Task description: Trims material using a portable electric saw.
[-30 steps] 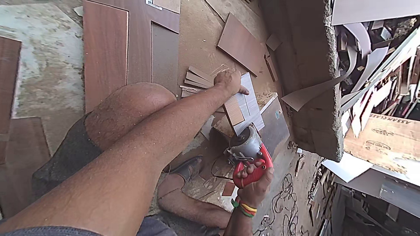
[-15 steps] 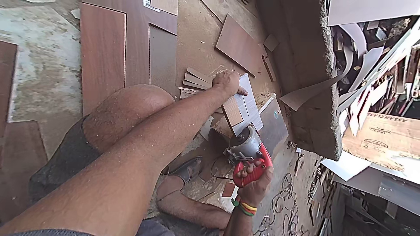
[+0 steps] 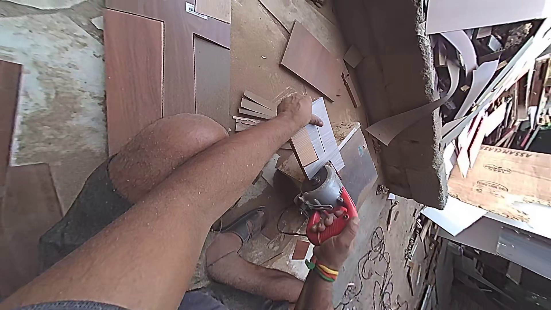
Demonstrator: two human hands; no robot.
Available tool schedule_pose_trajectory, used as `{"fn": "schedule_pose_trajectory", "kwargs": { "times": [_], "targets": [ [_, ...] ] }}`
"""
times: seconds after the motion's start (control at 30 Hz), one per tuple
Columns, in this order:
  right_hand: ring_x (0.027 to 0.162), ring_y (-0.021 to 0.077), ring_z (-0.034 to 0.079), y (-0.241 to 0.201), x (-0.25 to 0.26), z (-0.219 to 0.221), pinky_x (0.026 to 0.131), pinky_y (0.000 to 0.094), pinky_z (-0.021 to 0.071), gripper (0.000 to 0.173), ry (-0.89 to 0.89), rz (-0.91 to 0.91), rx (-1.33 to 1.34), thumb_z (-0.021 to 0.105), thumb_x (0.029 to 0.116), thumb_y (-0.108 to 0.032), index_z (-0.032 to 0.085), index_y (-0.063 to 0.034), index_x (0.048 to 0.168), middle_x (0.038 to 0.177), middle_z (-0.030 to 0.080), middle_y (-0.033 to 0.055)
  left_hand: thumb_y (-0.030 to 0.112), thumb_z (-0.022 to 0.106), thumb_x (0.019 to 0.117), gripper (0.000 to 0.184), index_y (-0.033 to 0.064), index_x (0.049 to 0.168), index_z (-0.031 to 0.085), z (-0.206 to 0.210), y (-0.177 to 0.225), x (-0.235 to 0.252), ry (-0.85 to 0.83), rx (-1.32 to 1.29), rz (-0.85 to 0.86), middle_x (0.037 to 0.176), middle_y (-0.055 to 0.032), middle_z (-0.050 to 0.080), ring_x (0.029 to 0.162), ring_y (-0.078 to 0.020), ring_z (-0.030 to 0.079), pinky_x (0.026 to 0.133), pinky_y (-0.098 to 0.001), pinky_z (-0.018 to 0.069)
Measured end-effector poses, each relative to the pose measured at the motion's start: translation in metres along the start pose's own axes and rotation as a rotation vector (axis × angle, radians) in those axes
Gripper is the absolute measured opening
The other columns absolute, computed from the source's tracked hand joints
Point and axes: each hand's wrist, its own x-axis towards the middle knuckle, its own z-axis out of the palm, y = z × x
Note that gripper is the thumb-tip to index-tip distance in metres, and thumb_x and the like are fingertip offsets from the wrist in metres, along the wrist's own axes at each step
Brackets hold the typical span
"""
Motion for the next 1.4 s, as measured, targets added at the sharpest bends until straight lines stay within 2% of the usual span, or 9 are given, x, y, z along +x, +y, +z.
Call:
{"fn": "schedule_pose_trajectory", "kwargs": {
  "times": [0.1,0.67,1.0,1.23,1.4],
  "targets": [
    [0.039,0.0113,0.057,0.0,0.0,0.0,0.037,0.0298,0.0536,0.063,0.0,0.003,-0.002,0.016,0.1083,-0.055,0.057,-0.0098,0.094,0.053,0.057,-0.0013,0.069,0.075,0.0825,0.075,0.0071,0.124,0.064,0.0,0.0,0.0,-0.001,-0.01,-0.009,0.121,-0.0216,0.067,0.115,-0.0411,0.066,0.088,-0.0651,0.0538],
    [0.038,0.0126,0.057,0.001,0.003,-0.002,0.036,0.0312,0.053,0.062,0.013,0.025,0.023,0.014,0.1096,-0.052,0.056,-0.0088,0.095,0.052,0.056,-0.0003,0.07,0.075,0.0816,0.074,0.0075,0.12,0.066,0.002,0.002,0.0,0.021,0.007,0.003,0.118,-0.0206,0.068,0.112,-0.0407,0.067,0.086,-0.0645,0.0543],
    [0.038,0.0118,0.055,-0.001,0.003,0.0,0.036,0.0303,0.0521,0.061,0.033,0.041,-0.006,0.014,0.1101,-0.052,0.055,-0.0092,0.094,0.052,0.054,-0.0008,0.07,0.073,0.0833,0.076,0.0068,0.126,0.064,0.001,0.002,-0.003,0.023,0.019,0.005,0.119,-0.0221,0.068,0.114,-0.0416,0.066,0.088,-0.0653,0.0536],
    [0.038,0.0136,0.056,0.004,-0.003,-0.004,0.036,0.0331,0.053,0.062,0.011,0.044,0.021,0.018,0.1087,-0.055,0.056,-0.0083,0.094,0.052,0.054,0.0001,0.071,0.072,0.0831,0.076,0.0082,0.124,0.065,0.004,0.003,-0.001,0.034,0.016,-0.034,0.12,-0.0212,0.068,0.114,-0.0413,0.066,0.087,-0.0659,0.0542],
    [0.039,0.0141,0.058,0.01,-0.027,-0.015,0.038,0.0337,0.0546,0.065,0.003,0.089,0.052,0.027,0.1047,-0.064,0.058,-0.0081,0.095,0.053,0.057,0.0012,0.07,0.073,0.0828,0.075,0.0088,0.125,0.064,0.006,0.001,0.001,0.034,0.019,-0.05,0.122,-0.021,0.068,0.115,-0.0414,0.066,0.087,-0.0659,0.054]
  ]
}}
